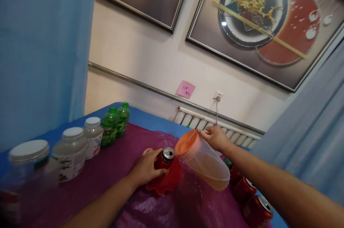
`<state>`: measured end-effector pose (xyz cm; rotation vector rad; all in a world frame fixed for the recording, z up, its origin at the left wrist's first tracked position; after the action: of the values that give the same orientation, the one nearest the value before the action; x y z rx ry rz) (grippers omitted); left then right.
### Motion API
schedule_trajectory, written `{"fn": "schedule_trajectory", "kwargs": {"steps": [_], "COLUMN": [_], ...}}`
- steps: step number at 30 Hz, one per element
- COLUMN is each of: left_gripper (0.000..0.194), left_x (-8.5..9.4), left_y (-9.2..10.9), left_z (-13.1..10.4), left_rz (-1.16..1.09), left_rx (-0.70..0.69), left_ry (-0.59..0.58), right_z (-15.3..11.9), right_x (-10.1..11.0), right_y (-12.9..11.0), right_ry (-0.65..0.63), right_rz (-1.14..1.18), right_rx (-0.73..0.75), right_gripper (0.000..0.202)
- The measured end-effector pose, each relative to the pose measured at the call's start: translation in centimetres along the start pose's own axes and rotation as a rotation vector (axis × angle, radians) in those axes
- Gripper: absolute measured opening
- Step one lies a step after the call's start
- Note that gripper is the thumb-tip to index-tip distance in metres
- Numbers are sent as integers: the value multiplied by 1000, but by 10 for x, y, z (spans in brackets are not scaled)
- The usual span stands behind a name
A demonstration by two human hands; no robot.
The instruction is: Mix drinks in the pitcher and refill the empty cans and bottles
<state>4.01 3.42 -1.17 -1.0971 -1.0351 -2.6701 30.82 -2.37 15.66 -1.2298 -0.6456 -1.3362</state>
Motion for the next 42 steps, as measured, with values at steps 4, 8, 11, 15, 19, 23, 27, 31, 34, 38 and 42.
{"fn": "schedule_trajectory", "kwargs": {"steps": [4, 8, 11, 15, 19, 23, 27, 31, 34, 38, 42], "left_gripper": [65, 65, 66, 66, 65, 66, 65, 63, 64, 67, 65], "left_x": [-1, -2, -2, -2, -1, 0, -1, -1, -1, -1, -1], "left_y": [0, -1, 0, 0, 2, 2, 2, 1, 1, 1, 0], "left_z": [0, -1, -2, -2, -2, -2, -2, -3, -3, -2, -2], "left_rz": [-15, -24, -23, -24, -25, -30, -33, -31, -32, -36, -43], "left_rx": [-8, -15, -14, -11, -2, 1, -5, -4, -3, 1, -6], "left_ry": [-2, 1, 7, 5, 4, -2, -1, 3, 5, 5, 4], "right_z": [1, 1, 0, 1, 2, 3, 3, 2, 2, 0, -1], "right_x": [-1, -1, -3, -5, -6, -6, -5, -4, -4, -4, -3], "right_y": [-1, -3, -5, -6, -7, -9, -10, -11, -11, -11, -13], "right_ry": [3, 11, -5, -14, -24, -18, 7, -1, -18, -36, -34], "right_rz": [-16, -15, 4, 41, 46, 30, 23, 20, 4, -6, -12], "right_rx": [3, 14, 20, 17, 9, 8, -1, 5, 1, -30, -34], "right_gripper": [66, 67, 67, 68, 68, 69, 70, 70, 69, 68, 69]}}
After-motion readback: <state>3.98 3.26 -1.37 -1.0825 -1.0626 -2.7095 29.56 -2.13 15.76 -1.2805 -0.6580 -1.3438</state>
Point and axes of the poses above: each hand's wrist, its own z-axis towards the middle knuckle, its own x-axis out of the back of the hand, y = z × x, the point moved 2 cm from there along z, towards the middle knuckle, and after that the axes turned 10 degrees about -x, right-handed, at the moved point
